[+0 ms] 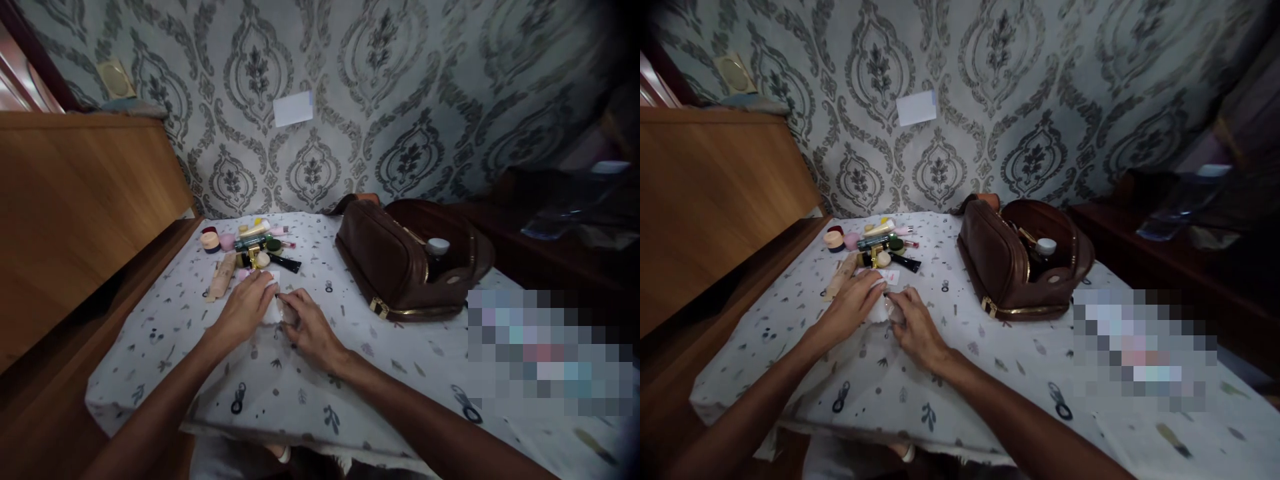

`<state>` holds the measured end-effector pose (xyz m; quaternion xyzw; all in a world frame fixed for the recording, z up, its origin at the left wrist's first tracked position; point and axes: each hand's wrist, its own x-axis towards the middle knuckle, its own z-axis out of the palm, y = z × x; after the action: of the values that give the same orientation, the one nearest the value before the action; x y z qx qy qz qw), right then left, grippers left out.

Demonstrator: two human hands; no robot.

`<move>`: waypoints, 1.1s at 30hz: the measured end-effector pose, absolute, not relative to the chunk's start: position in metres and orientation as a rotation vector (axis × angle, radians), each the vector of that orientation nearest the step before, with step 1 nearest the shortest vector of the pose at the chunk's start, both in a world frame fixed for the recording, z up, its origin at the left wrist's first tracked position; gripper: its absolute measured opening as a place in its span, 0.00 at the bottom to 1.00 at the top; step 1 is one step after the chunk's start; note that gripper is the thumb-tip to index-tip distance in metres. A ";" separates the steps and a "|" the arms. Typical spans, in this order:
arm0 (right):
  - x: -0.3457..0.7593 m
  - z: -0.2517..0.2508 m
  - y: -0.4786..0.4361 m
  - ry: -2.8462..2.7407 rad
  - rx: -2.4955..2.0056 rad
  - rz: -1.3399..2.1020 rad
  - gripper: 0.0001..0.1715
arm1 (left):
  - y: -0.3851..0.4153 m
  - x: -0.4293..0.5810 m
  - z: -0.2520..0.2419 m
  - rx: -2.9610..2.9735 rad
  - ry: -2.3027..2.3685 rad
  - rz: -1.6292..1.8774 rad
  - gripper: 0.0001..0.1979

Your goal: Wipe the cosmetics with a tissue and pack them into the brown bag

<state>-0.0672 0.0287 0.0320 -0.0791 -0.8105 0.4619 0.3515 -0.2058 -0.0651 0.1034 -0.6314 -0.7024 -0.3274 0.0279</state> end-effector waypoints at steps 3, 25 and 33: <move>-0.067 0.031 0.027 -2.113 -0.172 1.191 0.33 | -0.058 -0.215 0.101 -1.904 -2.277 -1.230 0.14; -0.072 0.051 0.037 -1.343 -0.333 2.006 0.19 | -0.045 -0.184 0.047 -1.217 -2.553 -2.796 0.25; -0.069 0.060 0.039 -1.357 -0.257 2.051 0.20 | -0.048 -0.189 0.056 -1.293 -2.353 -3.250 0.27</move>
<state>-0.0687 0.0394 0.0602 -0.0981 -0.5184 0.7836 0.3280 -0.1892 -0.0475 0.0563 -0.2634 -0.4796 -0.6624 -0.5117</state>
